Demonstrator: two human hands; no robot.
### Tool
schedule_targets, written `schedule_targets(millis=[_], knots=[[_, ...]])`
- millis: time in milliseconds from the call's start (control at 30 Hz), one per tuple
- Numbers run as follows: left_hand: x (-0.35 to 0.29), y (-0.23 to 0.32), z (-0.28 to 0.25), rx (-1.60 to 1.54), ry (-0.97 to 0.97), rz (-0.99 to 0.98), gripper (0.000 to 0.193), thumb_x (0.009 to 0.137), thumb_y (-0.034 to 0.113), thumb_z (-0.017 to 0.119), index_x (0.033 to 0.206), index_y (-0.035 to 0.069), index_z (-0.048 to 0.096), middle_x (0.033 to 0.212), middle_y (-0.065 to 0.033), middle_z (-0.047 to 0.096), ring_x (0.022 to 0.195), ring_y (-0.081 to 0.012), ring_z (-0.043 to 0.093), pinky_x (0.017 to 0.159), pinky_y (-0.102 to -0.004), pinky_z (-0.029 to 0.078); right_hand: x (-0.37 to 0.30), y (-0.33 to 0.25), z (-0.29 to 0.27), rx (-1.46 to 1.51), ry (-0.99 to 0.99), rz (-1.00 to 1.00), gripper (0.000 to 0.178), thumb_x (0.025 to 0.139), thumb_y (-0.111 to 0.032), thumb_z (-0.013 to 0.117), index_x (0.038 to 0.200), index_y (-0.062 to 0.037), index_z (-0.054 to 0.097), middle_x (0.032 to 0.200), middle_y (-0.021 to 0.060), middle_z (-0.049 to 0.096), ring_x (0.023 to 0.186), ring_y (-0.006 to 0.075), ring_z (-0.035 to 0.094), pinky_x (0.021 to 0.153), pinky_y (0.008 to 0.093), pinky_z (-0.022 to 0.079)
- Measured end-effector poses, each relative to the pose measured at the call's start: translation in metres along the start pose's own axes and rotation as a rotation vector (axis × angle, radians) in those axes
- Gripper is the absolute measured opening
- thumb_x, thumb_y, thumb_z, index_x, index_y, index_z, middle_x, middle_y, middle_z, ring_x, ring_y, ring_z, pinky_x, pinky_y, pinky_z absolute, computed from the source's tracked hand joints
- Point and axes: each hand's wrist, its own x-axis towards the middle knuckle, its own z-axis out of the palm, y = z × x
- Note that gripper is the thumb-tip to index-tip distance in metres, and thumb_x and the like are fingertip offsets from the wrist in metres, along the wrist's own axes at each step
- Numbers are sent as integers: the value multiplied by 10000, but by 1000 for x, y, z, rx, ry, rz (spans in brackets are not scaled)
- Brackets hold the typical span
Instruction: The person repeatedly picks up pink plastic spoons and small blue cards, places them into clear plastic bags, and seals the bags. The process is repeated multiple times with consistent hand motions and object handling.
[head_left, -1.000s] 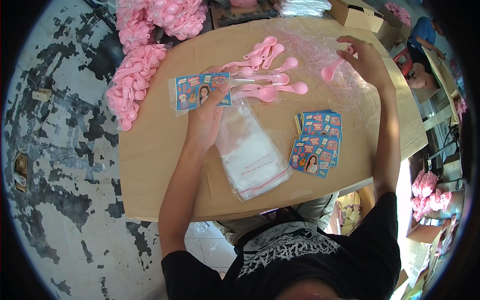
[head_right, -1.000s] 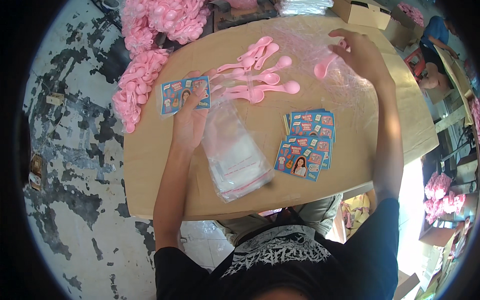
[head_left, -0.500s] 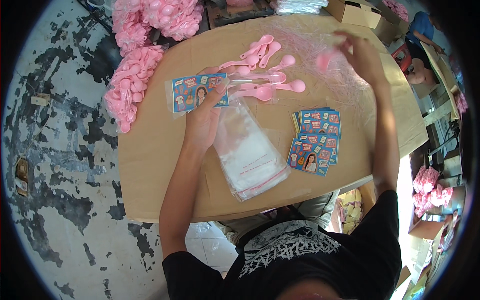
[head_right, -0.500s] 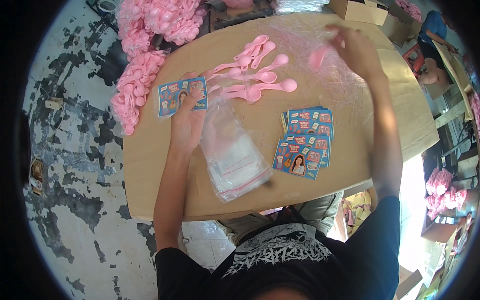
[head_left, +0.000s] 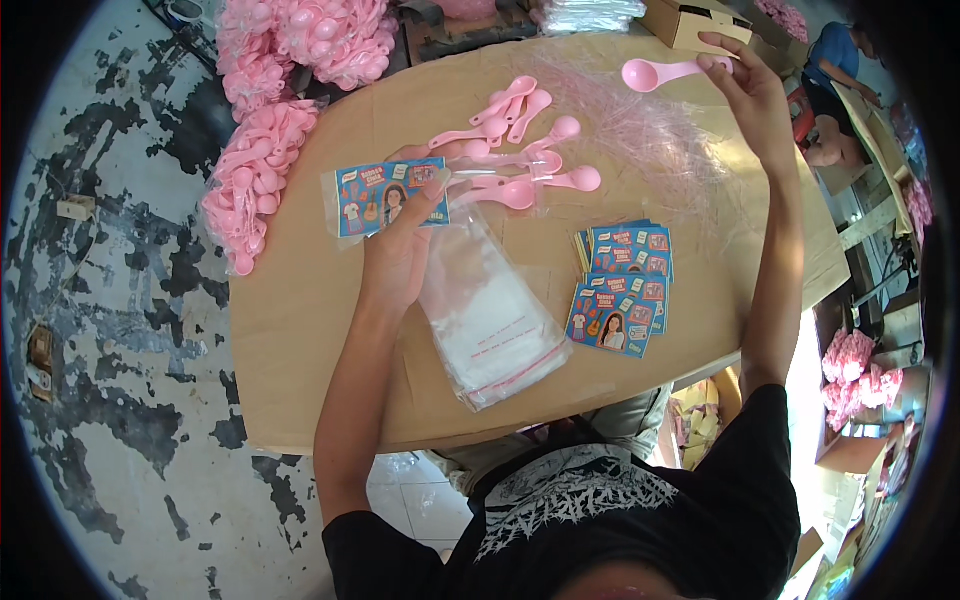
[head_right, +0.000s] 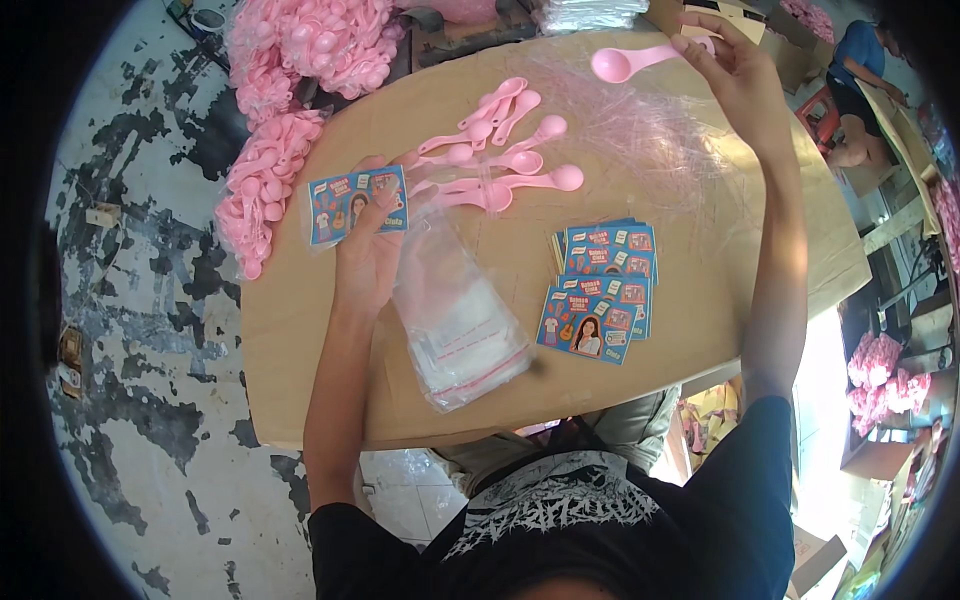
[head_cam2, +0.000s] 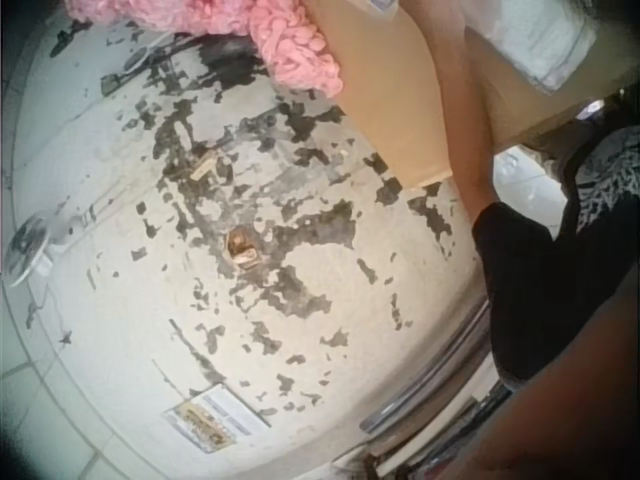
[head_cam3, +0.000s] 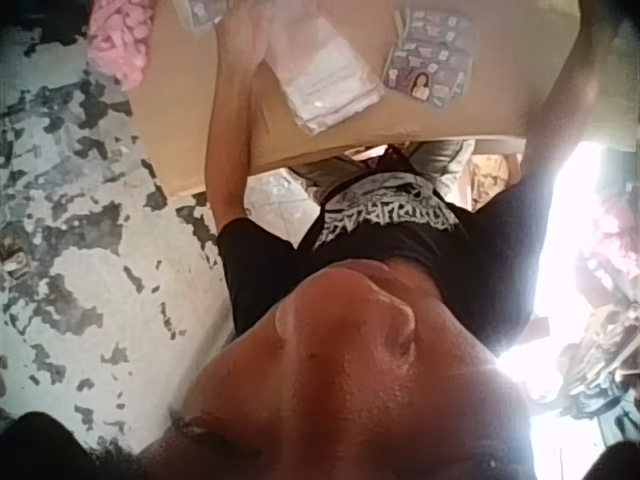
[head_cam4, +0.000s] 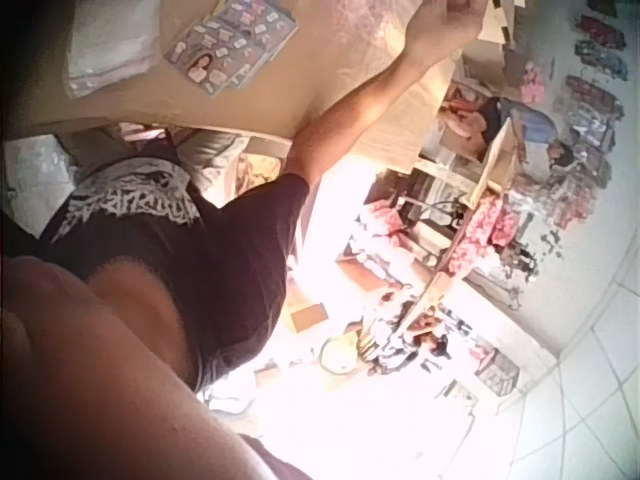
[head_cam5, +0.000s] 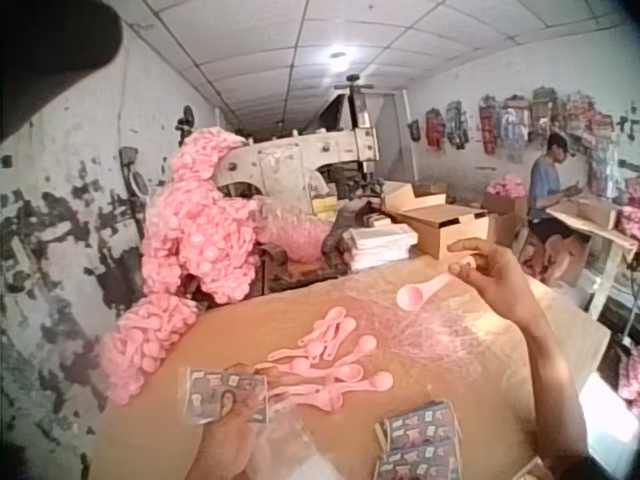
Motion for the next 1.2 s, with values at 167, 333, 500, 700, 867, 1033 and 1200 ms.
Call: schedule_targets(millis=[167, 333, 500, 700, 867, 1033, 1200], knots=[[0, 2, 0, -1, -5, -8, 373, 922, 38, 588, 1283, 53, 497, 1325, -207, 546, 1241, -295, 530, 1050, -504, 425, -10, -28, 2, 203, -303, 69, 305, 962, -265, 611, 1212, -94, 651, 843, -56, 629, 696, 28, 452, 609, 191, 370], [-3, -2, -4, -23, 71, -14, 378, 929, 50, 587, 1292, 63, 485, 1338, -208, 535, 1246, -300, 526, 1059, -505, 417, -24, -42, 56, 492, -464, 150, 203, 964, -203, 592, 1092, -50, 637, 815, -34, 620, 654, 23, 484, 594, 186, 376], [-3, -2, 0, -80, 72, -2, 404, 931, 54, 594, 1311, 81, 461, 1353, -201, 521, 1252, -288, 522, 1076, -487, 409, -43, -72, 83, 562, -453, 260, 134, 969, -189, 587, 1015, -66, 606, 673, -24, 606, 599, 18, 509, 559, 189, 352], [-17, -8, 39, -166, 102, -47, 390, 979, 110, 565, 1334, 91, 407, 1275, -102, 556, 1230, -209, 533, 1039, -394, 466, -78, -115, 113, 754, -508, 363, 232, 995, -236, 557, 1129, -47, 545, 1042, 70, 615, 805, 96, 605, 676, 216, 423], [-26, -15, 43, -246, 103, -108, 442, 976, 122, 575, 1372, 106, 379, 1328, -94, 529, 1274, -210, 491, 1086, -379, 420, -100, -133, 126, 543, -517, -90, 241, 1020, -192, 492, 1186, -18, 492, 1189, 136, 541, 998, 179, 572, 806, 293, 463], [-28, -14, 42, -277, 51, -164, 510, 980, 157, 575, 1421, 88, 328, 1409, -120, 455, 1323, -241, 444, 1124, -370, 372, -80, -122, 118, 424, -347, -138, 152, 1007, -72, 466, 1146, -31, 512, 1074, 85, 547, 957, 174, 555, 825, 309, 464], [3, 5, 30, -197, -59, -9, 644, 970, 243, 586, 1475, 18, 255, 1478, -139, 378, 1396, -231, 355, 1168, -399, 283, -23, -123, 21, 305, -181, -107, 145, 971, -110, 548, 1074, -19, 594, 980, 87, 590, 965, 184, 591, 825, 309, 474]])
